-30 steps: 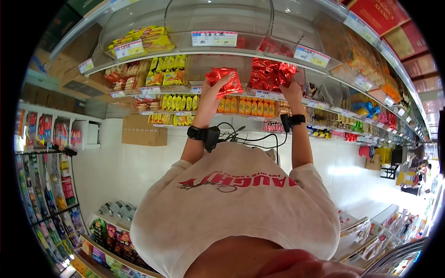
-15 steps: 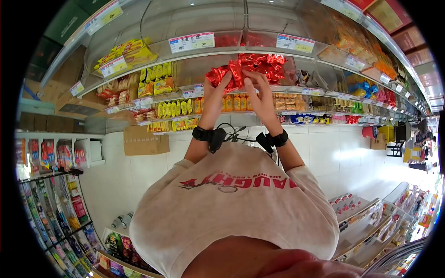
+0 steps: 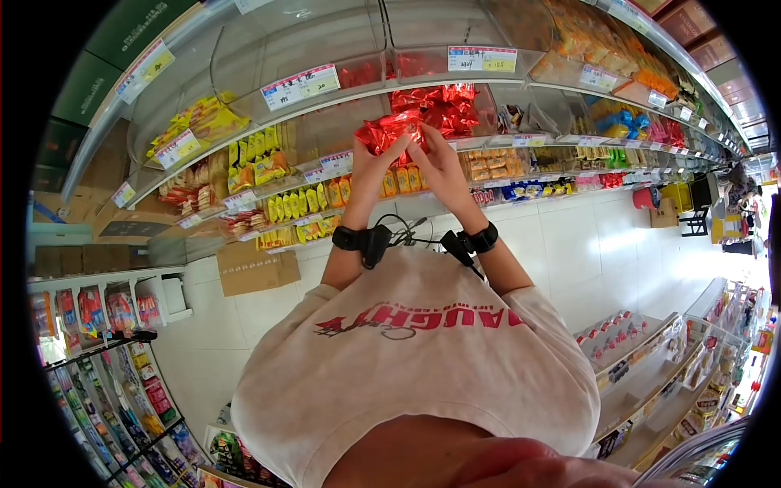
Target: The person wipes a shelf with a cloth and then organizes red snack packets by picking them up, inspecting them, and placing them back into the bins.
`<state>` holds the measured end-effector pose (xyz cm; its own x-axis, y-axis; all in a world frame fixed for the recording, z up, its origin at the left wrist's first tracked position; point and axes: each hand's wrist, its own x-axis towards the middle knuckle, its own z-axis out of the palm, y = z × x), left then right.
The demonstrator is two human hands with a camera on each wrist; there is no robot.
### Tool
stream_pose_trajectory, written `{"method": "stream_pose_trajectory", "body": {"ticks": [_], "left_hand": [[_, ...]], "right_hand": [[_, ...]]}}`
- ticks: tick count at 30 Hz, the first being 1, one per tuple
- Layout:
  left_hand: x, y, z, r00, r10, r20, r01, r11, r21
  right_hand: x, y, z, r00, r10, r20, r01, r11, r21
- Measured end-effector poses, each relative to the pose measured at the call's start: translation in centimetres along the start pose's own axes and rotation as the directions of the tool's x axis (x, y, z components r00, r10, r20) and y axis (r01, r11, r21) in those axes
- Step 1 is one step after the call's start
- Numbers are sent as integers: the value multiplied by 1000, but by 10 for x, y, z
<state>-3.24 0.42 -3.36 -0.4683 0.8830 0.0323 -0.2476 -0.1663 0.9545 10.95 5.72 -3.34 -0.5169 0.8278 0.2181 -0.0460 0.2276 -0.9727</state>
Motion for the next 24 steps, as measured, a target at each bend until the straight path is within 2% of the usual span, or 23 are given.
{"method": "stream_pose_trajectory", "body": {"ticks": [2,4,7,8,13,16,17,18,20,21,22,23,24], "left_hand": [[0,1,-2,1000,-1,-1,1,1000,30],[-5,1,-5,999,-7,-39,6,999,-41],[-6,0,-12,993,-27,-118,9,989,-149],[-6,-2,-17,988,-39,-149,11,983,-185],[-19,10,-35,994,-91,-66,65,945,-320],[-30,18,-49,985,-167,-43,138,912,-387],[-28,11,-58,984,-168,-56,134,913,-386],[-31,5,-65,984,-168,-63,131,913,-388],[-32,-2,-76,985,-149,-85,106,918,-381],[-33,-4,-81,996,-71,-53,49,940,-339],[-36,-4,-85,976,-206,-70,178,941,-289],[-36,-7,-91,939,-323,-122,288,928,-237],[-34,-23,-96,964,-195,-183,163,971,-173]], "right_hand": [[-1,-9,1,999,0,40,6,992,-130],[-3,-16,8,998,-2,61,16,973,-230],[1,-22,11,978,116,174,-92,986,-142],[2,-19,15,983,63,175,-36,988,-150],[7,-11,44,964,-189,189,223,958,-179],[3,-32,61,956,-120,269,176,965,-194],[2,-34,68,955,-39,294,78,990,-120],[1,-33,73,952,-21,305,66,988,-138],[-1,-33,80,942,-3,334,61,985,-162],[-4,-29,77,918,93,387,-7,976,-219],[-9,2,73,917,-58,395,166,955,-244],[-7,-10,79,912,27,410,30,991,-132],[-5,-22,85,900,112,422,-112,993,-24]]}}
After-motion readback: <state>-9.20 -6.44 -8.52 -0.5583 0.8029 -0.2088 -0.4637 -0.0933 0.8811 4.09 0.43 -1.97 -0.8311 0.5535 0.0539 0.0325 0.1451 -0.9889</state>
